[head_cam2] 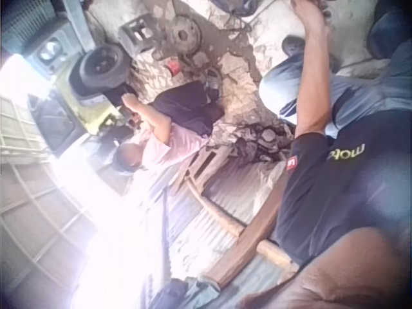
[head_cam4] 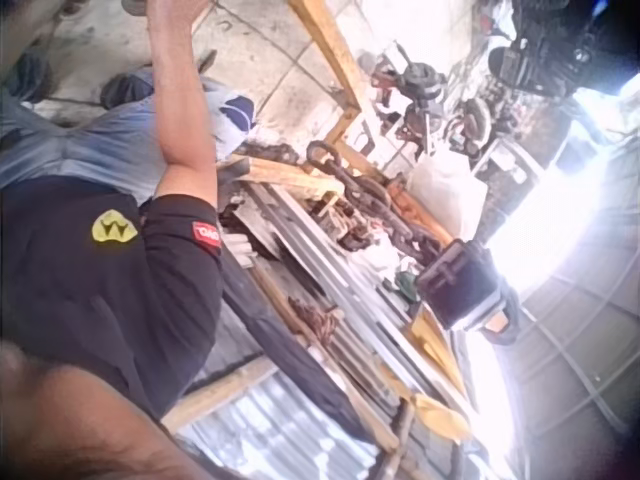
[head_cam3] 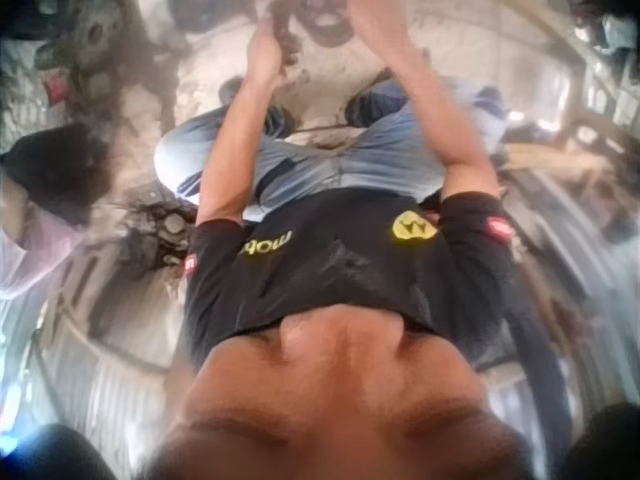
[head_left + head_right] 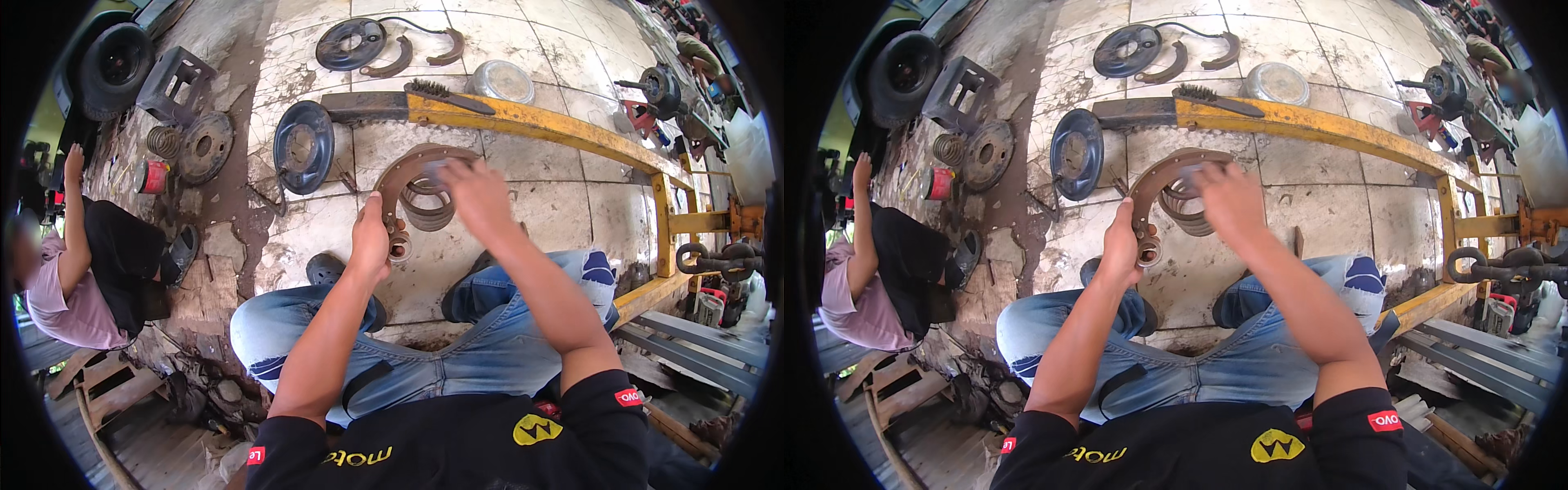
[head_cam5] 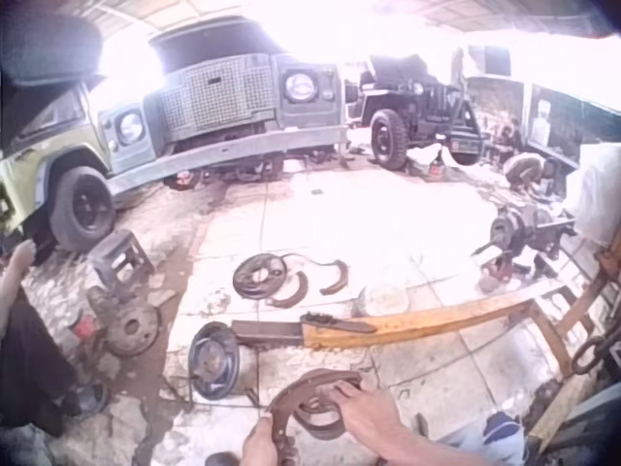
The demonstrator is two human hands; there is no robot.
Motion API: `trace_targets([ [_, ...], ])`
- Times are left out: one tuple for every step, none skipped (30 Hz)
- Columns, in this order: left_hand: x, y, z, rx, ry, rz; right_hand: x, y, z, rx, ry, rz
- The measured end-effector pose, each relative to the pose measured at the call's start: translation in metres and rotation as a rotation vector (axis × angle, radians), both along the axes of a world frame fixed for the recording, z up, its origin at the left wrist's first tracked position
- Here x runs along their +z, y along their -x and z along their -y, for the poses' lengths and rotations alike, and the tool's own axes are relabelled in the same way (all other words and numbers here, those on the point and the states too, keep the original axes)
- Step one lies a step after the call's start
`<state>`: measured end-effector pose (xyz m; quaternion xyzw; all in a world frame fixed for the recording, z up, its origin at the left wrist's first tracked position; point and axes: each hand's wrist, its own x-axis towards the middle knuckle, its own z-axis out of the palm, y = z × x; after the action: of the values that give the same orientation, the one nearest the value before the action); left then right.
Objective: The person sits on the floor and scrubs a curved metal part with a wire brush, repeatedly turning it over to clean different surfaces. The person also handles a metal spring and other small parts nearby.
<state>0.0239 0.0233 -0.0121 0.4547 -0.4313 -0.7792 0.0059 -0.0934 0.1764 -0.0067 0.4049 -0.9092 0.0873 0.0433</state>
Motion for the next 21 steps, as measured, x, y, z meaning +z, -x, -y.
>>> trace_targets([
  [0.001,0.001,0.0,-0.003,-0.008,0.003,0.004,0.012,-0.011,-0.067,-0.093,0.048],
  [0.002,0.002,0.001,-0.007,-0.016,0.005,0.006,0.023,-0.02,-0.085,-0.04,0.011],
  [0.003,0.002,0.0,-0.016,-0.022,0.009,0.011,0.033,-0.029,-0.108,0.014,-0.025],
  [0.005,0.003,-0.001,-0.007,-0.036,0.001,0.014,0.038,-0.033,-0.131,0.069,-0.06],
  [0.007,0.002,-0.003,0.002,-0.05,-0.007,0.013,0.038,-0.03,-0.143,0.111,-0.014],
  [0.008,0.002,-0.004,0.008,-0.06,-0.011,0.015,0.031,-0.021,-0.157,0.156,0.036],
  [0.008,0.002,-0.003,0.003,-0.06,-0.016,0.017,0.024,-0.012,-0.178,0.204,0.084],
  [0.005,0.002,-0.003,-0.004,-0.06,-0.02,0.008,0.012,-0.004,-0.079,0.192,0.01],
  [0.003,0.003,-0.003,-0.011,-0.062,-0.025,-0.011,-0.003,0.003,0.02,0.177,-0.065],
  [0.003,0.003,-0.002,-0.005,-0.062,-0.031,-0.017,-0.011,0.008,0.121,0.163,-0.137],
  [0.003,0.003,-0.002,0.001,-0.062,-0.037,-0.019,-0.009,0.006,0.044,0.089,-0.129],
  [0.002,0.001,0.0,0.009,-0.063,-0.04,-0.015,-0.004,0.004,-0.031,0.015,-0.118],
  [0.004,0.001,-0.001,0.007,-0.06,-0.038,-0.012,0.003,-0.002,-0.101,-0.065,-0.105],
  [0.007,0.002,-0.002,0.006,-0.057,-0.037,-0.016,0.016,-0.011,-0.142,-0.157,-0.05],
  [0.008,0.003,-0.002,0.009,-0.057,-0.035,-0.01,0.015,-0.011,-0.157,-0.112,-0.029],
  [0.007,0.003,-0.003,0.013,-0.05,-0.02,0.003,0.014,-0.012,-0.176,-0.068,-0.011],
  [0.006,0.003,-0.002,0.017,-0.042,-0.005,0.01,0.013,-0.012,-0.193,-0.024,0.007],
  [0.005,0.003,-0.003,0.013,-0.033,0.012,0.009,0.009,-0.008,-0.146,0.023,-0.034],
  [0.006,0.004,-0.004,0.015,-0.042,0.016,0.007,0.004,0.0,-0.098,0.071,-0.074],
  [0.007,0.005,-0.005,0.018,-0.05,0.02,0.004,0.002,0.002,-0.049,0.118,-0.115],
  [0.008,0.005,-0.003,0.022,-0.048,0.025,-0.003,0.003,0.002,-0.052,0.07,-0.138],
])
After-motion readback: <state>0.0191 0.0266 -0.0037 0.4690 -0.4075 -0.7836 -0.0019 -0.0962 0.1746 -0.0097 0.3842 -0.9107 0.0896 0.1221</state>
